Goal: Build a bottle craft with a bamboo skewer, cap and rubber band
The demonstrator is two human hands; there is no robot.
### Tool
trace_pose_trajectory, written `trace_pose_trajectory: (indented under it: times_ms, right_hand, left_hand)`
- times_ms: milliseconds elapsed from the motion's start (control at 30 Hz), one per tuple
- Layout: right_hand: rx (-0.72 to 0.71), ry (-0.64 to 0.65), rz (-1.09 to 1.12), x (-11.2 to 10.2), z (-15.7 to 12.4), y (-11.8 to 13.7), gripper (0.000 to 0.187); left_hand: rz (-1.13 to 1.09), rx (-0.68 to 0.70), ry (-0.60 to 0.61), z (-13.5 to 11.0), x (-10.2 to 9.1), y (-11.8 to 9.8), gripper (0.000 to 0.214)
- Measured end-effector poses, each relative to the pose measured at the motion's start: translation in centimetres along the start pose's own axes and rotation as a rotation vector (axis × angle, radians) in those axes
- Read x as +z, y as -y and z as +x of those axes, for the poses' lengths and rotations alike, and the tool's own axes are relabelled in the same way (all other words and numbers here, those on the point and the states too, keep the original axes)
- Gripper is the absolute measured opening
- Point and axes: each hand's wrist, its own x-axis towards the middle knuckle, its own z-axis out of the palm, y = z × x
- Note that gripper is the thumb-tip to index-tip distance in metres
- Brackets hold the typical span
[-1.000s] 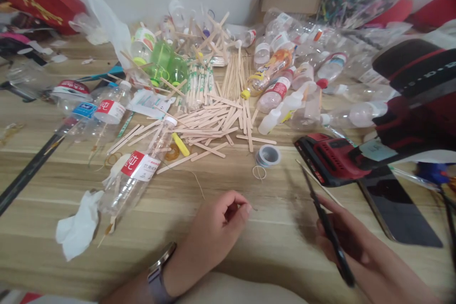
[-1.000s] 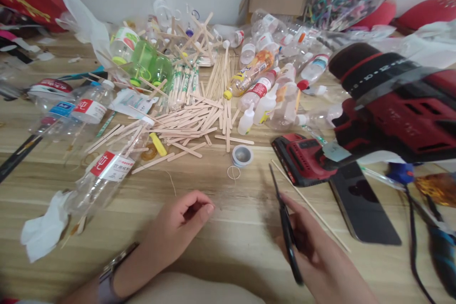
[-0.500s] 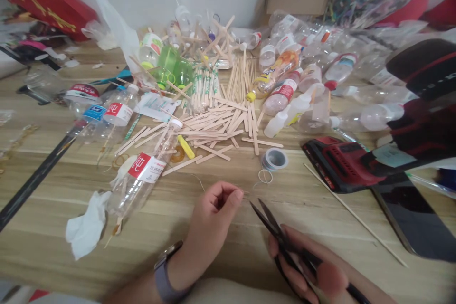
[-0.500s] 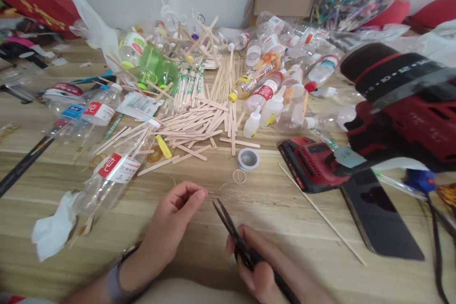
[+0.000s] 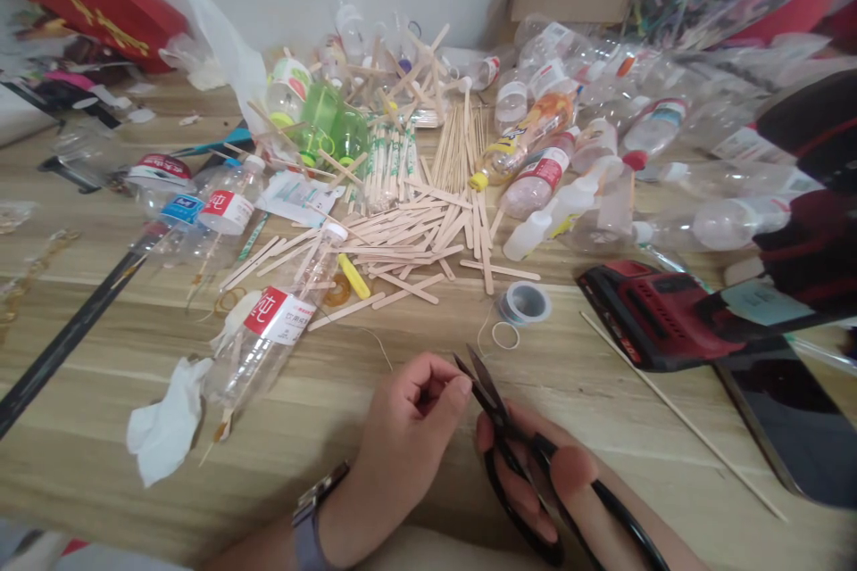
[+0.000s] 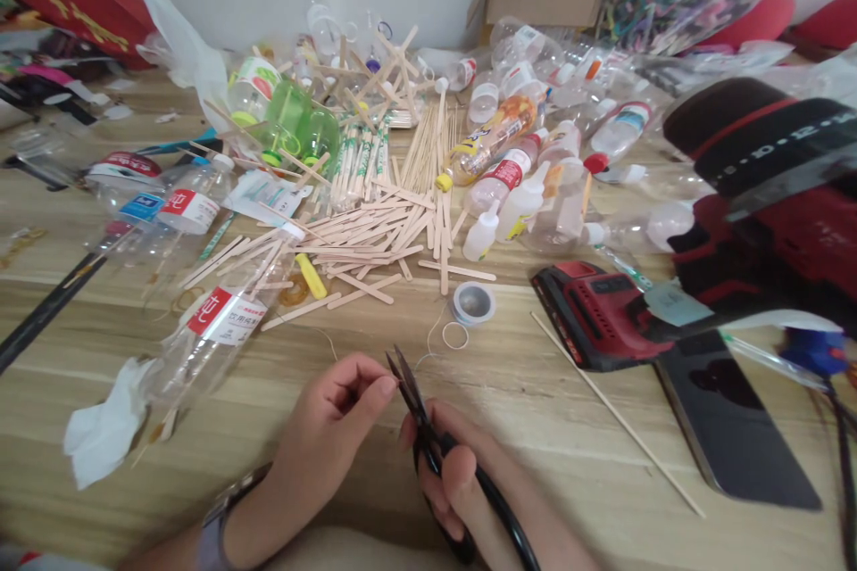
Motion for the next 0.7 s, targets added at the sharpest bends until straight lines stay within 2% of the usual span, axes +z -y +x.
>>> trace_pose_trajectory:
  times_ms: [100, 233, 433, 500, 567, 667, 700]
  right_hand:
    - [0.042, 0.081, 0.168, -0.5, 0.2, 0.0, 0.078]
    - [0.072, 0.084, 0.207, -0.7, 0.0, -0.6, 0.076]
    - [0.145, -0.086, 0.101, -0.3, -1.6, -2.6, 0.080]
    - [0.138, -0.153, -0.010, -0.5, -1.9, -2.1, 0.073]
    - [0.084, -0.243, -0.198, -1.2, -2.1, -0.9, 0.058]
    - [-0.039, -0.211, -0.598, -2.9, -2.8, 0.0, 0.027]
    - [-0.074, -0.217, -0.722, -3.5, -3.3, -0.1, 0.025]
  left_hand:
    - [0.008, -0.003, -0.008, 0.0, 0.0, -0.1, 0.023]
    - [0.018, -0.003, -0.012, -0.1, 0.0, -0.2, 0.024]
    - [0.001, -0.005, -0.003, -0.1, 0.1, -0.1, 0.024]
    - [-0.010, -0.015, -0.011, -0.1, 0.1, -0.1, 0.025]
    - [-0.030, -0.021, -0.039, 0.0, 0.1, 0.0, 0.026]
    - [-0.060, -0.029, -0.086, 0.0, 0.0, 0.2, 0.027]
    - [-0.067, -0.035, -0.094, 0.1, 0.0, 0.2, 0.027]
